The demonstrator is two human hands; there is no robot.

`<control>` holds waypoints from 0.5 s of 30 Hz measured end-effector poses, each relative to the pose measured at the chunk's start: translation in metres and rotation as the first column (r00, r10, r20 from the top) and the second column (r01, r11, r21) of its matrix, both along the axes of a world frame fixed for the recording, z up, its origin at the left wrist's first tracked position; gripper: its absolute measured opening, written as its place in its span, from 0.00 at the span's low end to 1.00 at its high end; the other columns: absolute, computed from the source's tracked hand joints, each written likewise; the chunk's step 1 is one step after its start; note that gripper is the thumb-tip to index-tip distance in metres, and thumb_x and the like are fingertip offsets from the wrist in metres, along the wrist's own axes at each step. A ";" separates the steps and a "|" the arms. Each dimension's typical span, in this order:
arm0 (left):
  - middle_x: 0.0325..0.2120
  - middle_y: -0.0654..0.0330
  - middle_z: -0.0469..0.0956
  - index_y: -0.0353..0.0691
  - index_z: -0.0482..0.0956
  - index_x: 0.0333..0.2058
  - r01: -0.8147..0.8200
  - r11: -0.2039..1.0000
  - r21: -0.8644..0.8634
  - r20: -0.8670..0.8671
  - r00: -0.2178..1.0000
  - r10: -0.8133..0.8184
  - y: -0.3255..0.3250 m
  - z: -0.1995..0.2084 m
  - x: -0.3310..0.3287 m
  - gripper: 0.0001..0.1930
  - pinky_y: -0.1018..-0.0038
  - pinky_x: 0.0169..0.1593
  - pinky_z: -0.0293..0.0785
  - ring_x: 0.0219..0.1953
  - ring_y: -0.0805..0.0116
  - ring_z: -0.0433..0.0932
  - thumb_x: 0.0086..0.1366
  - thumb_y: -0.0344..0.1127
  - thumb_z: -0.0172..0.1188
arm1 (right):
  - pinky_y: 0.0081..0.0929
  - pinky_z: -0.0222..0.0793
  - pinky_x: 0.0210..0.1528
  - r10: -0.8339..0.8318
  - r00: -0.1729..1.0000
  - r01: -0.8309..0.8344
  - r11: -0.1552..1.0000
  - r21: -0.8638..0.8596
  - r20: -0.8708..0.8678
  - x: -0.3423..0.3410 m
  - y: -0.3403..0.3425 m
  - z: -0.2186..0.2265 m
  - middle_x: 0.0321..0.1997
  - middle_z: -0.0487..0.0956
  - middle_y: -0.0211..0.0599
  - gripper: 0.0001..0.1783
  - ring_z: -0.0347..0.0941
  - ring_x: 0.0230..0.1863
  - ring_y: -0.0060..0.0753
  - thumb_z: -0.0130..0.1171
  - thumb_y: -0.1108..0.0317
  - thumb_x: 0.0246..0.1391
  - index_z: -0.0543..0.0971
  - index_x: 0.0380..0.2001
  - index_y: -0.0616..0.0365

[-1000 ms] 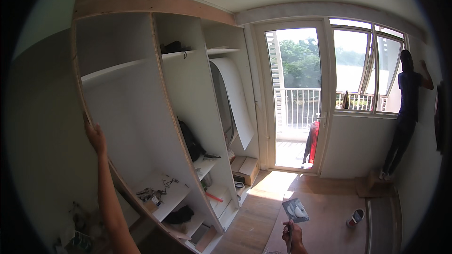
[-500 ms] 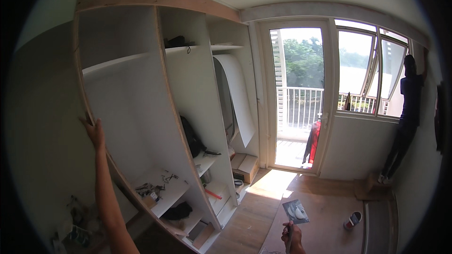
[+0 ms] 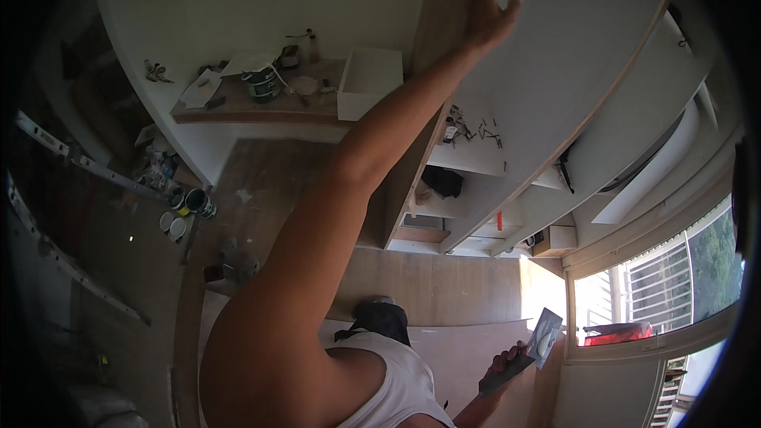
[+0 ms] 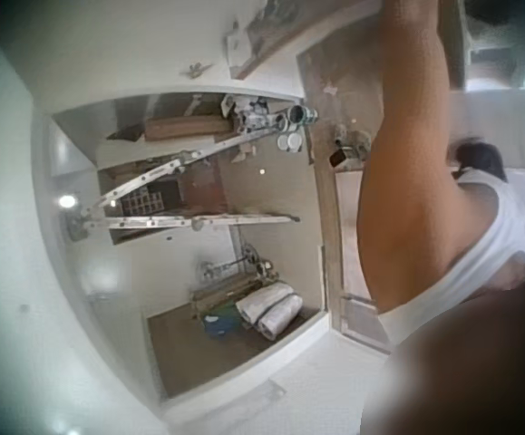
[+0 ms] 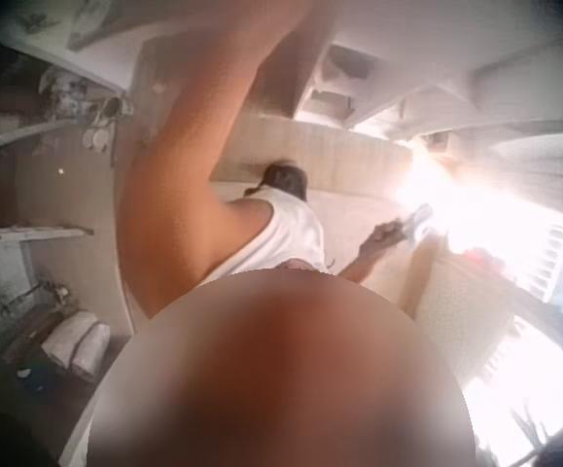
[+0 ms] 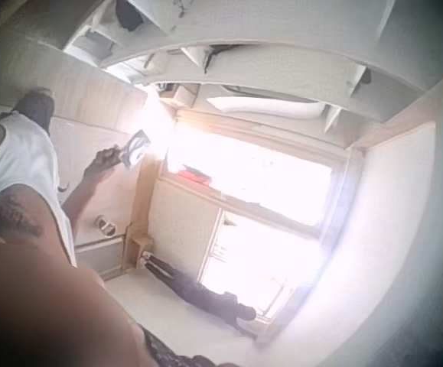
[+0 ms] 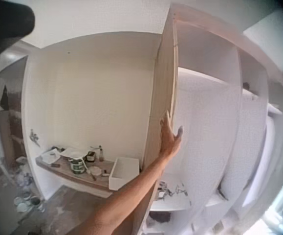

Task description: The person applies wall compound to a wall using a trowel and hawk, smoothing the surface. They walk around the room, reload the hawk from a bucket, and continue applying compound to different wall sections.

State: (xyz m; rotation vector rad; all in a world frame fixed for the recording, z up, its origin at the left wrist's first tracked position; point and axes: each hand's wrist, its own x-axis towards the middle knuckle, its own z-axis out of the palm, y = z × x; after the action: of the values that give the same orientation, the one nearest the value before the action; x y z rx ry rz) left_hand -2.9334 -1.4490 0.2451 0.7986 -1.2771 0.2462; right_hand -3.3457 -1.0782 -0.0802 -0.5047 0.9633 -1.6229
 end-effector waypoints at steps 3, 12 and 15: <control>0.67 0.39 0.42 0.33 0.41 0.67 0.154 0.953 0.261 -0.053 0.988 -0.145 0.113 -0.130 -0.038 0.45 0.55 0.71 0.39 0.71 0.46 0.39 0.62 0.48 0.57 | 0.13 0.49 0.09 0.175 0.984 -0.175 0.984 0.010 0.035 0.029 -0.027 0.007 0.17 0.64 0.24 0.15 0.53 0.10 0.15 0.48 0.55 0.66 0.70 0.34 0.57; 0.54 0.52 0.73 0.35 0.65 0.57 0.853 0.352 0.386 -0.909 0.417 -0.014 0.340 -0.342 -0.032 0.27 0.67 0.55 0.70 0.58 0.63 0.71 0.71 0.53 0.46 | 0.17 0.52 0.09 0.686 0.725 -0.678 0.693 0.245 0.067 0.183 -0.090 0.046 0.13 0.64 0.27 0.15 0.54 0.08 0.19 0.47 0.60 0.67 0.72 0.29 0.58; 0.54 0.53 0.73 0.36 0.65 0.57 0.821 0.522 0.231 -0.942 0.322 -0.089 0.353 -0.304 0.015 0.28 0.65 0.56 0.68 0.58 0.64 0.71 0.71 0.55 0.45 | 0.17 0.46 0.11 0.877 0.478 -0.835 0.473 0.282 -0.055 0.256 -0.095 0.060 0.12 0.64 0.26 0.19 0.53 0.08 0.18 0.53 0.53 0.62 0.73 0.28 0.59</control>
State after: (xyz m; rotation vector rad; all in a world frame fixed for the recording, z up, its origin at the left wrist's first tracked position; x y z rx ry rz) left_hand -2.9180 -1.0962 -0.0590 0.8974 -0.4879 -1.2011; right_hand -3.0892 -1.1728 -0.0206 -0.8413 0.7906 -0.5159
